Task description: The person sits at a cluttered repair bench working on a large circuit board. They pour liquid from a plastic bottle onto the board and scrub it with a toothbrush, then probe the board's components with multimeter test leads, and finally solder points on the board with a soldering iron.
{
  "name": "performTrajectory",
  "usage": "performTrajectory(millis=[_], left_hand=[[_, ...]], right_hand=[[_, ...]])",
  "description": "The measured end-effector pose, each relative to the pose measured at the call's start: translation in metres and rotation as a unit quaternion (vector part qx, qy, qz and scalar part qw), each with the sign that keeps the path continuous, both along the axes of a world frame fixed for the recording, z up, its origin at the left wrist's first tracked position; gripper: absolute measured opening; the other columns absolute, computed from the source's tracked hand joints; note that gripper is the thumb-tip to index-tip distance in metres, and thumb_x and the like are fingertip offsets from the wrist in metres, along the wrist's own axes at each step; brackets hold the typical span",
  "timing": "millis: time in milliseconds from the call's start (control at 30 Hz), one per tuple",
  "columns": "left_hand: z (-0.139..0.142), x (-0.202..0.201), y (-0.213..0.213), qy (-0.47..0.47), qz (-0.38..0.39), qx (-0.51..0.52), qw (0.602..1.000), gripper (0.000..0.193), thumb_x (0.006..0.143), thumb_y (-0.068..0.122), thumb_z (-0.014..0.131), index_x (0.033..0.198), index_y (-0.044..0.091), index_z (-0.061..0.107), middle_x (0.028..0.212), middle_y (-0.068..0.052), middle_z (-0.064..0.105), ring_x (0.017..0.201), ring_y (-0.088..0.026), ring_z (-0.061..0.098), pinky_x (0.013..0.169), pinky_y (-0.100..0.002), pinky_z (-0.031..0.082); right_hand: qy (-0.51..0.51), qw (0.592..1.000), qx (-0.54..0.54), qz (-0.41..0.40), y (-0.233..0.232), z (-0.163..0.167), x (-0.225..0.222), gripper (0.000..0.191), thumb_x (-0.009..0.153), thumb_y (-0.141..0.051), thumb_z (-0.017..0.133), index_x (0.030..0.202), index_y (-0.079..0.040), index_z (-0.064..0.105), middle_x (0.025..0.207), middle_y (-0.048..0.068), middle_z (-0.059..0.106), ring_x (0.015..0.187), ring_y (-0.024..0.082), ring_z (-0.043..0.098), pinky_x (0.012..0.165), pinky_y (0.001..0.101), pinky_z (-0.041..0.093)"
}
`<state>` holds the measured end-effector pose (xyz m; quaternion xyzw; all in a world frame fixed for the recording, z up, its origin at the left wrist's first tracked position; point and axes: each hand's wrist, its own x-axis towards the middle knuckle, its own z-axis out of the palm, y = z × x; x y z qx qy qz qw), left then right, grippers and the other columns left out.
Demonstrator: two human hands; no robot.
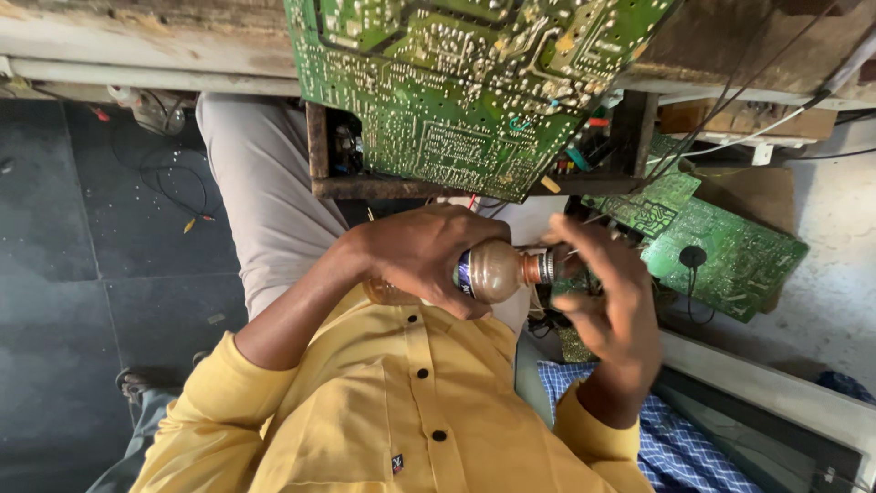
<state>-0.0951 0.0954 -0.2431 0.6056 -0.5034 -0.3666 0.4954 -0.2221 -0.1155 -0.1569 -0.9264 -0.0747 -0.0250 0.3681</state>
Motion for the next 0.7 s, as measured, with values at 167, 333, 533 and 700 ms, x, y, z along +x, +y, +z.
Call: performTrajectory(millis=[167,333,533,700], left_hand=[[0.012,0.006,0.007,-0.041,0.022,0.011,0.999,0.066,0.06,0.039,0.084,0.114,0.005,0.067,0.102,-0.013,0.074,0.093,-0.033,0.072,0.081,-0.044,0.055],[0.029,0.004,0.015,-0.173,0.123,-0.001,0.977,0.068,0.063,0.036,0.086,0.117,0.001,0.064,0.109,-0.017,0.07,0.093,-0.036,0.07,0.078,-0.046,0.054],[0.071,0.003,0.027,-0.302,0.25,-0.085,0.916,0.06,0.073,0.03,0.085,0.122,0.003,0.062,0.121,-0.015,0.069,0.099,-0.033,0.072,0.078,-0.042,0.057],[0.114,0.055,0.083,-0.31,0.387,-0.093,0.863,0.072,0.071,0.038,0.093,0.127,0.005,0.061,0.116,-0.014,0.07,0.098,-0.033,0.072,0.083,-0.042,0.058]], right_hand=[[0.02,0.997,-0.074,0.002,0.002,0.0,0.003,0.035,0.088,-0.021,0.076,0.116,-0.003,0.069,0.1,0.014,0.073,0.085,0.034,0.069,0.079,0.0405,0.052],[-0.029,0.997,-0.074,0.0,0.002,-0.013,0.004,0.031,0.093,-0.019,0.072,0.117,-0.001,0.065,0.103,0.015,0.072,0.09,0.034,0.069,0.082,0.0419,0.053],[-0.083,0.988,-0.035,-0.125,0.005,-0.018,0.003,0.02,0.093,-0.015,0.057,0.102,-0.004,0.071,0.085,0.013,0.07,0.06,0.02,0.063,0.058,0.0315,0.048],[-0.112,0.972,0.151,-0.14,-0.006,-0.02,0.007,0.032,0.108,-0.018,0.06,0.13,0.005,0.061,0.105,0.013,0.073,0.084,0.014,0.067,0.074,0.0254,0.056]])
